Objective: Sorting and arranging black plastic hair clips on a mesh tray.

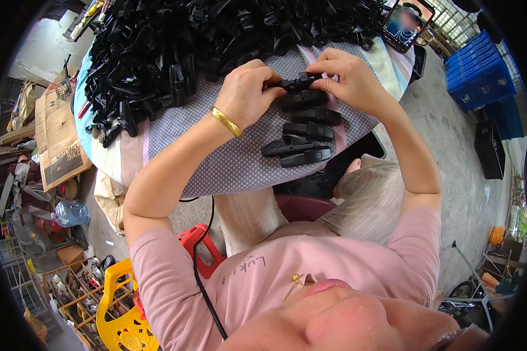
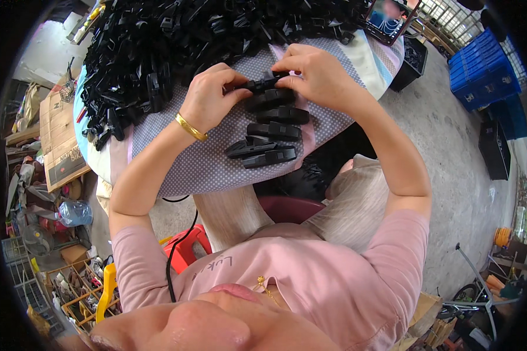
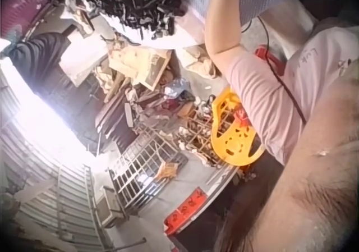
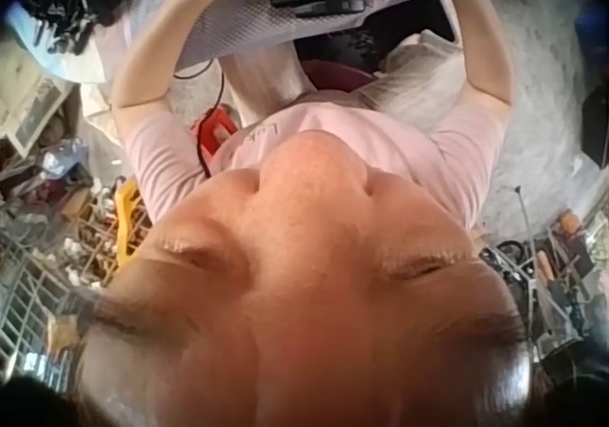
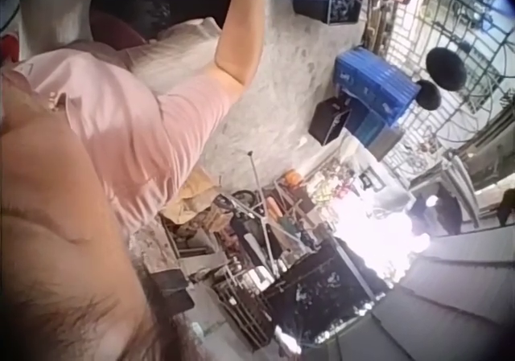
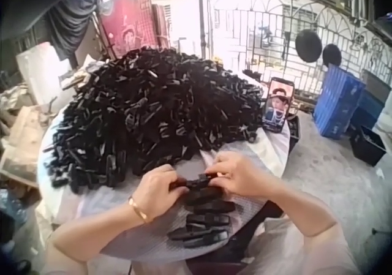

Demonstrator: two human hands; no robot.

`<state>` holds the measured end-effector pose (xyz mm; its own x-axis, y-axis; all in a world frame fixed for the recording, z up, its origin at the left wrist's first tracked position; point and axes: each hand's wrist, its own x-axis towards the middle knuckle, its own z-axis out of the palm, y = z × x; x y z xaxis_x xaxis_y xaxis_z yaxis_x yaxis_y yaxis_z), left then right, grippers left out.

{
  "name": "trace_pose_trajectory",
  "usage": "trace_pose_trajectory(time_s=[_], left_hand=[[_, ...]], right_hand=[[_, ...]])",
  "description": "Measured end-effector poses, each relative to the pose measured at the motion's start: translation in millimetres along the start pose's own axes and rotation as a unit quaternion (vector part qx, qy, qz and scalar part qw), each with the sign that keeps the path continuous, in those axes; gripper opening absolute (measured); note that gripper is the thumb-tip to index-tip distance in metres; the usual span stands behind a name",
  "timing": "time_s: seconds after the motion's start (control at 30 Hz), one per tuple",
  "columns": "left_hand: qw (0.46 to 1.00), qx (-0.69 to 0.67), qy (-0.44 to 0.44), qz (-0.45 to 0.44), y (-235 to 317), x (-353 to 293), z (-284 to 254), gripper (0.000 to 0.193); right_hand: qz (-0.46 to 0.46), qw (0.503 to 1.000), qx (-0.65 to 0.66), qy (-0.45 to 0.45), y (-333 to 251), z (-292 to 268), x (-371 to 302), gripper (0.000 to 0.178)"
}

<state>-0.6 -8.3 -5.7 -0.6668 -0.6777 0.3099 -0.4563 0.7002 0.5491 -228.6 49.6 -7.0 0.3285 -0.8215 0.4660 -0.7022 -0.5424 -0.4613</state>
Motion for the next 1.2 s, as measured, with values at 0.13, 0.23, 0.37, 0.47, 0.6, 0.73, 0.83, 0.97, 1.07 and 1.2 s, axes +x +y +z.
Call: trace_pose_trajectory(time_s=[0.13,0.23,0.37,0.47,0.6,0.73,0.83,0.97,1.07,1.2], left_hand=[[1.0,0.009,0.004,0.002,0,2,1,0.017],[1.0,-0.006,0.007,0.007,-1,3,2,0.016],[0.999,-0.036,0.007,0.012,2,7,7,0.016],[0.999,-0.034,0.013,0.024,-2,5,10,0.016],[0.999,-0.03,-0.009,0.04,-1,4,8,0.018],[0.994,-0.081,-0.015,0.066,2,7,16,0.017],[0.995,-0.074,-0.024,0.063,1,5,13,0.018],[0.996,-0.06,-0.023,0.067,0,4,12,0.017],[0.994,-0.045,-0.009,0.097,-2,4,13,0.016],[0.993,-0.064,0.0,0.1,-5,2,14,0.015]], right_hand=[[-0.019,0.996,-0.09,-0.007,-4,-9,-3,0.025],[-0.004,0.998,-0.068,-0.003,-2,-7,-2,0.024],[-0.057,0.998,-0.006,0.009,8,10,6,0.023],[-0.066,0.998,0.016,0.011,5,15,4,0.023],[0.026,0.979,0.168,-0.109,23,3,14,0.022],[0.037,0.991,0.029,0.126,71,4,34,0.023],[0.056,0.956,-0.255,0.136,74,6,47,0.027],[0.147,0.93,-0.327,0.078,60,8,60,0.027],[0.21,0.912,-0.35,0.05,55,6,60,0.029],[0.208,0.932,-0.283,0.095,71,-14,41,0.029]])
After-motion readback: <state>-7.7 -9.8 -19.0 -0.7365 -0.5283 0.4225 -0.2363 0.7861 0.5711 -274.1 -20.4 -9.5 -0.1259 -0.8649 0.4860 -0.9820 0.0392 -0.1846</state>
